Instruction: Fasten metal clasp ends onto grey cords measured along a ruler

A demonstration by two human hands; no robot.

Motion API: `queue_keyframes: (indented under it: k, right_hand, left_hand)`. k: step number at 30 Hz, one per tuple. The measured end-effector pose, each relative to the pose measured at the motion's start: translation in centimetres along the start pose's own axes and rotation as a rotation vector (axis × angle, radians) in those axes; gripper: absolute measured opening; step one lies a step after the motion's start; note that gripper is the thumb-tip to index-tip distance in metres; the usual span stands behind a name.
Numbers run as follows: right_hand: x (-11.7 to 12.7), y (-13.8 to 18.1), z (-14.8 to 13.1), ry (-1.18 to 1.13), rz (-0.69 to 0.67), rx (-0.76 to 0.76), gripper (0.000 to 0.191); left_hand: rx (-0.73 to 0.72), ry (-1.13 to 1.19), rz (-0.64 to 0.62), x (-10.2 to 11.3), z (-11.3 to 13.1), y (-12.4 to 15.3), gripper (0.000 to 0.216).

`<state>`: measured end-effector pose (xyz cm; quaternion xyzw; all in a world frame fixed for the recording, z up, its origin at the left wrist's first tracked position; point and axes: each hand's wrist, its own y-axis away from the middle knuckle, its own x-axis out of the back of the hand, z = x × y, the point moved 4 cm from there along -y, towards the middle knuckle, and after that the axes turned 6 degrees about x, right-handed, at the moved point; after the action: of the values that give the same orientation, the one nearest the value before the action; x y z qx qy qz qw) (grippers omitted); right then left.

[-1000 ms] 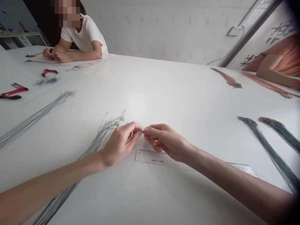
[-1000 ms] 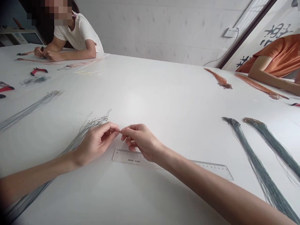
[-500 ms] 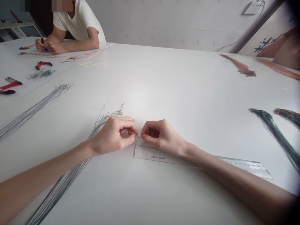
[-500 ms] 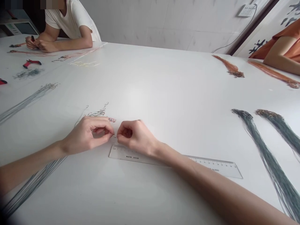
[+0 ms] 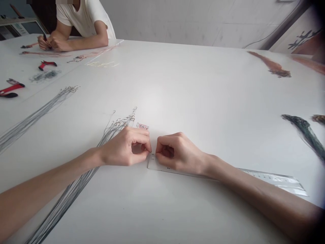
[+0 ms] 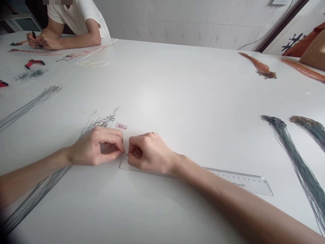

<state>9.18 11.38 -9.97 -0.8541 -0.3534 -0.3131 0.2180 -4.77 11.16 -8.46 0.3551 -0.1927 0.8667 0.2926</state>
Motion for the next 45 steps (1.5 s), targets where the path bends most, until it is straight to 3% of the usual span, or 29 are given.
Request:
queue_keyframes:
  k: [17,28,36,45]
  right_hand:
    - [0.0,0.0,-0.1,0.018,-0.010,-0.023,0.010]
    - [-0.1,0.2,-0.2,0.094,0.013,0.093,0.011]
    - [0.0,0.1,-0.3,0.089,0.018,0.078,0.011]
    - [-0.1,0.0,-0.3,0.081,0.016,0.087,0.013]
  left_hand:
    - [-0.111,-0.064,-0.035,-0.1,-0.1,0.3,0.023]
    - [-0.186,-0.208,-0.045,-0.4,-0.2,0.9,0.026]
    - [-0.080,-0.242,-0.095,-0.6,-0.6,0.9,0.022]
    - [-0.244,-0.337,-0.084,-0.7,0.4,1.0,0.022]
